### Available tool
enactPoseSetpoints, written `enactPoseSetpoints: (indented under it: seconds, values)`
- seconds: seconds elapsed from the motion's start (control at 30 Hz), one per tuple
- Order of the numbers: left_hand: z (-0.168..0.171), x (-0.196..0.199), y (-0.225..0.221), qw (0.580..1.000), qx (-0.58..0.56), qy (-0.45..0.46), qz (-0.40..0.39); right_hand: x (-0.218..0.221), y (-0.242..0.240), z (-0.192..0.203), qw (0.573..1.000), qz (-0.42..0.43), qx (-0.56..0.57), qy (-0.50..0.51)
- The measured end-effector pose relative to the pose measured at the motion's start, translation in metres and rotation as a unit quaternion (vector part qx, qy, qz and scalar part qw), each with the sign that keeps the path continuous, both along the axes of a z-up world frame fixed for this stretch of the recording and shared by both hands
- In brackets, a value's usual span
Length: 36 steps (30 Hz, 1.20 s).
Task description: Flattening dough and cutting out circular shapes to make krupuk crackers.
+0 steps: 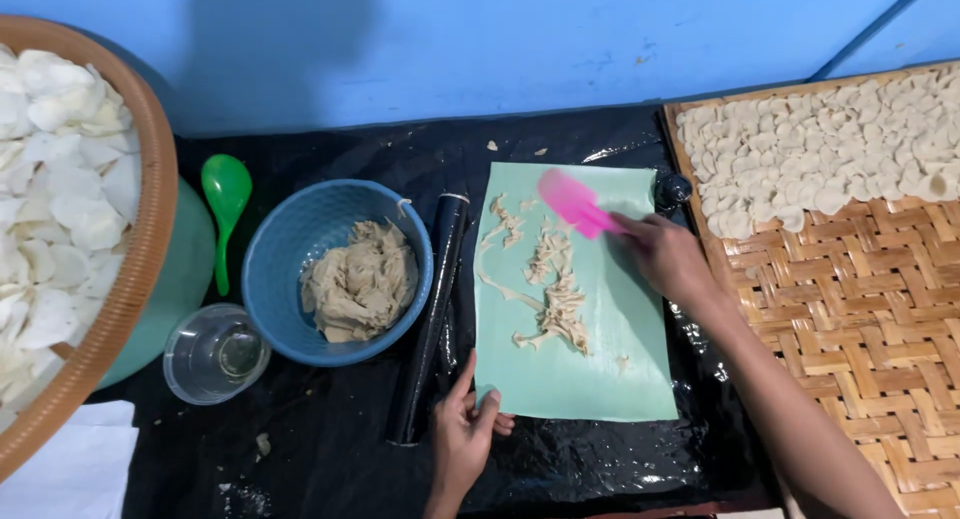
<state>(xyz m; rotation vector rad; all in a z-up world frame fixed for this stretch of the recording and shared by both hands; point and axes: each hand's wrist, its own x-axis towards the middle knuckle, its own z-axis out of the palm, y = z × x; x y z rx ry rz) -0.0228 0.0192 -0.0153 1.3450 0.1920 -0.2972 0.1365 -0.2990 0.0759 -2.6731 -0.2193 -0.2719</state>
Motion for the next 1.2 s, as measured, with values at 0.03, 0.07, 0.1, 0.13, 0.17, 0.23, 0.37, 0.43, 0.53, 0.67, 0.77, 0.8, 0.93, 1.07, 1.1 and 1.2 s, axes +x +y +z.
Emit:
enactPoseSetpoints:
  seconds: [0.03, 0.07, 0.1, 0.13, 0.17, 0.23, 0.37, 0.43, 0.53, 0.67, 0.77, 0.8, 0.93, 1.07, 1.1, 1.2]
  values:
    - [-0.001, 0.001, -0.001, 1.000, 0.002, -0.001, 0.001, 0.008, 0.002, 0.001, 1.000, 0.001, 0.002, -0.001]
    - [-0.001, 0.000, -0.001, 1.000, -0.001, -0.012, 0.000, 0.015, 0.006, 0.001, 0.999, 0.042, -0.007, 0.025]
    - [-0.002, -0.001, 0.000, 1.000, -0.003, -0.023, 0.000, 0.022, 0.010, 0.000, 0.995, 0.082, -0.017, 0.051]
    - [-0.005, -0.002, 0.000, 1.000, -0.001, -0.023, 0.002, 0.021, 0.012, 0.003, 0.995, 0.085, -0.015, 0.051]
    - [-0.008, -0.003, 0.001, 1.000, -0.001, -0.024, 0.001, 0.021, 0.015, 0.005, 0.991, 0.102, -0.022, 0.085]
    - [-0.004, -0.001, 0.001, 1.000, -0.003, -0.025, 0.003, 0.020, 0.012, 0.007, 0.985, 0.122, -0.033, 0.118]
    - [0.004, 0.000, 0.000, 1.000, -0.004, 0.013, 0.002, 0.004, 0.002, 0.020, 0.967, 0.062, 0.082, 0.233]
    - [0.003, 0.000, -0.001, 1.000, 0.002, 0.010, 0.002, 0.002, 0.009, 0.039, 0.962, 0.030, 0.135, 0.235]
    - [0.009, 0.004, -0.002, 1.000, 0.017, -0.008, -0.006, 0.017, 0.015, 0.040, 0.973, -0.095, -0.043, 0.208]
    - [0.004, 0.002, -0.004, 1.000, 0.009, -0.006, 0.003, 0.052, 0.011, -0.006, 0.992, 0.027, 0.047, 0.117]
    - [0.000, -0.002, -0.002, 0.999, -0.005, -0.029, 0.012, 0.066, 0.020, -0.013, 0.982, 0.133, 0.044, 0.127]
    - [-0.001, -0.001, -0.003, 0.998, -0.006, -0.054, 0.011, 0.072, 0.020, -0.013, 0.974, 0.185, 0.020, 0.128]
    - [0.000, -0.001, -0.003, 0.999, 0.000, -0.032, 0.012, 0.047, 0.024, 0.013, 0.955, 0.202, -0.033, 0.213]
    - [0.000, 0.001, -0.003, 0.999, -0.014, -0.026, 0.013, 0.009, 0.014, 0.042, 0.946, 0.201, -0.058, 0.246]
    - [0.001, 0.001, -0.003, 0.999, -0.012, -0.027, 0.013, -0.003, 0.015, 0.057, 0.939, 0.153, -0.082, 0.298]
    - [-0.014, -0.001, -0.004, 0.999, -0.015, -0.033, 0.018, -0.038, -0.014, 0.055, 0.968, 0.188, -0.026, 0.166]
